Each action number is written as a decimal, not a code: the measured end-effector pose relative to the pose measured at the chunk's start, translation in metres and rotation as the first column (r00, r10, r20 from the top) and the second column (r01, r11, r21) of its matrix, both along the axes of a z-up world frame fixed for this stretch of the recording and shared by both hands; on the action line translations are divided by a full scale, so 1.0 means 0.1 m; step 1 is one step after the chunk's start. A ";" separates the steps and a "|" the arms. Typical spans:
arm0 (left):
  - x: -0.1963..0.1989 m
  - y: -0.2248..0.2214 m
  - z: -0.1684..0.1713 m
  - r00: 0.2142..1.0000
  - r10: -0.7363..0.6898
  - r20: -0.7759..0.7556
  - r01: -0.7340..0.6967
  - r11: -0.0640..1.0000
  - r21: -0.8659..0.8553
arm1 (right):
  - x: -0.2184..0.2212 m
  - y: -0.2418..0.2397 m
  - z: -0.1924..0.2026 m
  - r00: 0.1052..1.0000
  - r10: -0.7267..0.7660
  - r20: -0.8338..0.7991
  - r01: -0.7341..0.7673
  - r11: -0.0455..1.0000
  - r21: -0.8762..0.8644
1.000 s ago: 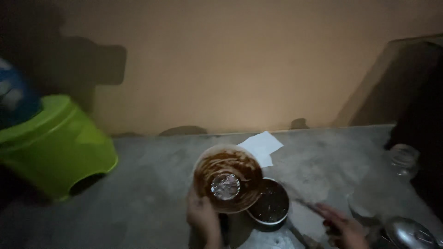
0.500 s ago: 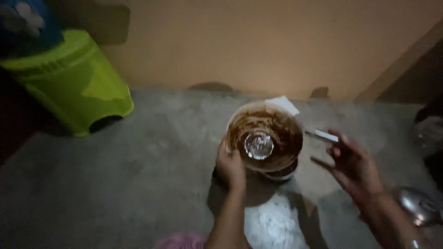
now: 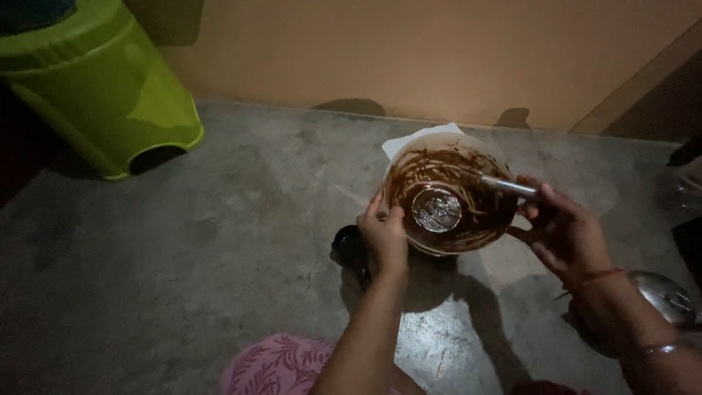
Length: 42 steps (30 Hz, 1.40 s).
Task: Pour chocolate batter from a mixing bowl into a round baking tin.
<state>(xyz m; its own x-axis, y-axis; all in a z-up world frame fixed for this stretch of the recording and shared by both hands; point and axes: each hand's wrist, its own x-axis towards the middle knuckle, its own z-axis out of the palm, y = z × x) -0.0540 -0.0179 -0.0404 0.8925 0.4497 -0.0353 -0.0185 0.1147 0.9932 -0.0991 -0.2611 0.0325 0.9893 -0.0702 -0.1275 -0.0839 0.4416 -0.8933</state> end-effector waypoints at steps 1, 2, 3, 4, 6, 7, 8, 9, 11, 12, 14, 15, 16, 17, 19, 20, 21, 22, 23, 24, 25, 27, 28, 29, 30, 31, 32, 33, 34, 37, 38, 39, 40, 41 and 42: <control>-0.04 -0.01 0.06 1.000 -0.001 -0.001 0.001 1.000 0.000 | 0.00 0.01 -0.03 1.000 -0.001 -0.001 0.001 1.000 0.000; -0.07 -0.02 0.12 1.000 0.004 -0.008 -0.004 0.998 -0.067 | 0.00 0.02 -0.06 1.000 -0.009 -0.013 0.009 1.000 -0.014; -0.11 -0.04 0.18 1.000 0.007 -0.016 -0.009 0.991 -0.135 | 0.00 0.03 -0.09 1.000 -0.019 -0.025 0.018 0.999 -0.029; -0.14 -0.04 0.25 1.000 0.004 -0.016 -0.007 0.991 -0.136 | 0.04 0.01 -0.15 0.999 -0.022 -0.025 0.021 0.999 -0.031; -0.19 -0.01 0.40 0.988 -0.151 0.042 0.142 0.748 -0.649 | 0.12 0.01 -0.30 0.999 0.032 -0.002 -0.032 0.999 0.011; -0.15 -0.02 0.33 0.987 -0.154 0.042 0.144 0.748 -0.648 | 0.11 0.03 -0.27 1.000 0.030 -0.002 -0.030 0.999 0.013; -0.11 -0.03 0.27 0.985 -0.169 0.046 0.159 0.752 -0.640 | 0.10 0.05 -0.23 0.999 0.031 -0.011 -0.031 1.000 -0.002; -0.07 -0.03 0.21 0.982 -0.182 0.050 0.172 0.755 -0.633 | 0.11 0.07 -0.19 0.999 0.035 -0.019 -0.036 0.999 -0.018; -0.04 -0.04 0.15 0.985 -0.138 0.108 0.175 0.738 -0.651 | 0.02 0.15 0.05 0.999 -0.037 -0.022 0.034 0.991 -0.128; -0.02 -0.03 0.12 0.982 -0.093 0.165 0.180 0.721 -0.669 | -0.01 0.19 0.17 0.994 -0.109 -0.017 0.102 0.966 -0.236; -0.06 -0.01 0.20 0.969 -0.111 0.220 0.227 0.748 -0.623 | -0.03 0.23 0.32 0.985 -0.165 0.040 0.167 0.895 -0.415; -0.09 -0.01 0.22 0.954 -0.135 0.268 0.271 0.773 -0.574 | -0.06 0.24 0.38 0.971 -0.214 0.102 0.233 0.785 -0.573; -0.12 0.01 0.27 0.954 -0.133 0.270 0.270 0.773 -0.574 | -0.03 0.30 0.45 0.972 -0.212 0.103 0.232 0.785 -0.574; -0.15 0.01 0.32 0.965 -0.189 0.183 0.260 0.783 -0.564 | -0.01 0.34 0.52 0.969 -0.175 0.177 0.248 0.713 -0.656; -0.11 -0.01 0.23 0.966 -0.239 0.096 0.251 0.795 -0.553 | 0.05 0.49 0.66 0.961 -0.126 0.248 0.271 0.632 -0.726; -0.03 -0.03 0.10 0.959 -0.236 0.157 0.284 0.812 -0.511 | 0.08 0.58 0.74 0.959 0.000 0.284 0.230 0.587 -0.776; 0.05 -0.06 -0.02 0.947 -0.237 0.216 0.313 0.828 -0.466 | 0.12 0.67 0.82 0.943 0.126 0.308 0.197 0.533 -0.823; 0.10 -0.07 -0.11 0.947 -0.235 0.217 0.312 0.828 -0.465 | 0.15 0.64 0.81 0.942 0.127 0.309 0.198 0.533 -0.822; 0.16 -0.07 -0.20 0.919 -0.216 0.328 0.361 0.796 -0.486 | 0.18 0.61 0.80 0.921 0.242 0.306 0.199 0.385 -0.901; 0.22 -0.08 -0.30 0.880 -0.190 0.435 0.411 0.763 -0.498 | 0.21 0.57 0.79 0.893 0.352 0.281 0.211 0.224 -0.951; 0.23 -0.07 -0.30 0.880 -0.188 0.437 0.411 0.763 -0.499 | 0.19 0.52 0.81 0.892 0.354 0.282 0.213 0.222 -0.951; 0.26 -0.04 -0.30 0.803 -0.214 0.556 0.476 0.792 -0.382 | 0.14 0.43 0.87 0.957 0.232 0.175 0.180 -0.001 -0.984; 0.21 -0.02 -0.19 0.801 -0.213 0.559 0.477 0.792 -0.382 | 0.14 0.25 0.73 0.956 0.233 0.177 0.183 -0.003 -0.983; 0.16 0.01 -0.08 0.868 -0.211 0.449 0.415 0.804 -0.425 | 0.15 0.07 0.59 0.986 0.134 0.097 0.084 0.103 -0.991; 0.12 0.04 0.03 0.921 -0.205 0.331 0.348 0.817 -0.460 | 0.16 -0.11 0.45 0.999 0.045 0.003 -0.006 0.216 -0.976; 0.13 0.05 0.02 0.920 -0.202 0.335 0.347 0.818 -0.459 | 0.14 -0.15 0.40 0.999 0.048 0.008 -0.003 0.215 -0.977; 0.14 0.05 0.02 0.906 -0.201 0.372 0.355 0.840 -0.410 | 0.11 -0.18 0.34 1.000 0.021 -0.002 -0.010 0.394 -0.919; 0.13 0.05 0.00 0.892 -0.203 0.404 0.359 0.861 -0.361 | 0.07 -0.23 0.28 1.000 -0.004 -0.021 -0.015 0.560 -0.828; 0.14 0.05 -0.03 0.892 -0.201 0.404 0.357 0.861 -0.361 | 0.07 -0.20 0.29 1.000 -0.002 -0.021 -0.016 0.559 -0.829; 0.13 0.04 -0.03 0.829 -0.223 0.513 0.427 0.845 -0.322 | 0.11 -0.27 0.17 0.993 -0.088 0.083 0.120 0.674 -0.729; 0.12 0.05 0.01 0.853 -0.240 0.463 0.424 0.837 -0.346 | 0.16 -0.37 0.03 0.992 -0.094 0.081 0.123 0.653 -0.747; 0.11 0.07 0.06 0.874 -0.256 0.413 0.417 0.830 -0.370 | 0.23 -0.47 -0.11 0.992 -0.099 0.079 0.124 0.631 -0.765; 0.13 0.07 0.05 0.873 -0.255 0.416 0.418 0.831 -0.368 | 0.24 -0.49 -0.16 0.992 -0.098 0.083 0.127 0.632 -0.764; 0.14 0.06 0.03 0.873 -0.259 0.413 0.415 0.839 -0.351 | 0.24 -0.50 -0.22 0.996 -0.088 0.020 0.073 0.653 -0.754; 0.15 0.06 0.02 0.873 -0.263 0.411 0.412 0.848 -0.333 | 0.25 -0.52 -0.28 0.996 -0.076 -0.043 0.019 0.672 -0.740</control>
